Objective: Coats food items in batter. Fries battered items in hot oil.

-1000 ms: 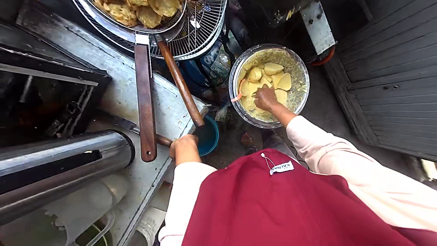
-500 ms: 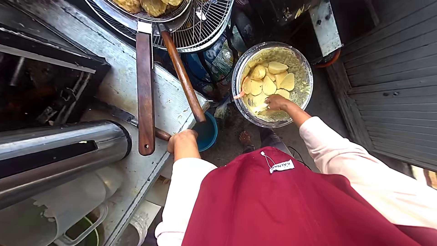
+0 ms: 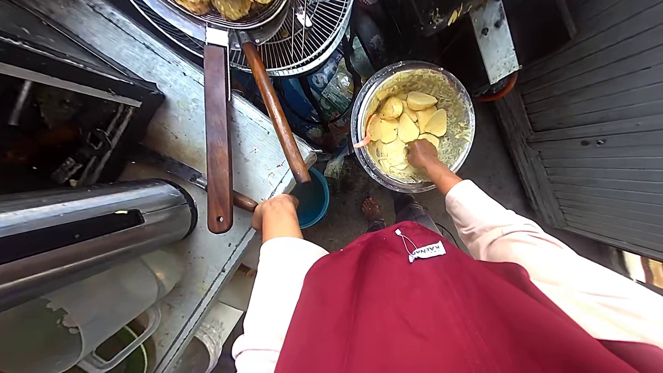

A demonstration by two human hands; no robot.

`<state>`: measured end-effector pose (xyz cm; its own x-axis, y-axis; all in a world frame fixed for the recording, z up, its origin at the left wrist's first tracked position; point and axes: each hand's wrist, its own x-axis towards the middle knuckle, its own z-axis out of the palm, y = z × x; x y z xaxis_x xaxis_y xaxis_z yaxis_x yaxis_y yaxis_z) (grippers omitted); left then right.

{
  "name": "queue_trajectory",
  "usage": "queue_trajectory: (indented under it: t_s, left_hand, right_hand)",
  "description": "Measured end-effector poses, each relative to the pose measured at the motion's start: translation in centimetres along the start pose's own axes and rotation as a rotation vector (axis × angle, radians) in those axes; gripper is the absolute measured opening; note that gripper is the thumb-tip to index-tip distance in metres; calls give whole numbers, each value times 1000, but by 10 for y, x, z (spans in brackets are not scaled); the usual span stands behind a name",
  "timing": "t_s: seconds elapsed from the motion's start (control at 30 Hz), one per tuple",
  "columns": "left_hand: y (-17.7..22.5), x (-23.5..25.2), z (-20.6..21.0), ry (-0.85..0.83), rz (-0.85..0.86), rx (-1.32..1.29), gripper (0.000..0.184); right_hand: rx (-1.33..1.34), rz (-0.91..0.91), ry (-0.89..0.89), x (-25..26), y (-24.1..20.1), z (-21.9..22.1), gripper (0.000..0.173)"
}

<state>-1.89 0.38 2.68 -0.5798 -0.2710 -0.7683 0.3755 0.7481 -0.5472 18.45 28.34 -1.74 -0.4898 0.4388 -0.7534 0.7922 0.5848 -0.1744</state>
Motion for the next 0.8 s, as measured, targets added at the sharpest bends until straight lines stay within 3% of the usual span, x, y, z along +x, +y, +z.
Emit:
queue_trajectory:
  t_s: [0.17, 0.33, 0.47, 0.67, 0.8]
  left_hand:
    - [0, -1, -2, 0, -14, -13, 47]
    - [0, 0, -1, 5, -18, -22, 47]
    - [1, 0, 0, -2, -25, 12, 49]
    - [-1, -4, -3, 2, 6, 11, 48]
    - [-2, -5, -4, 11, 19, 21, 47]
  right_hand:
    - [70, -298, 25, 38, -8, 18, 30]
    - [113, -141, 138, 19, 11, 13, 37]
    - [42, -188, 29, -5, 24, 15, 34]
    - [126, 190, 10, -1, 11, -1, 39]
    - [171, 275, -83, 16, -3, 9, 47]
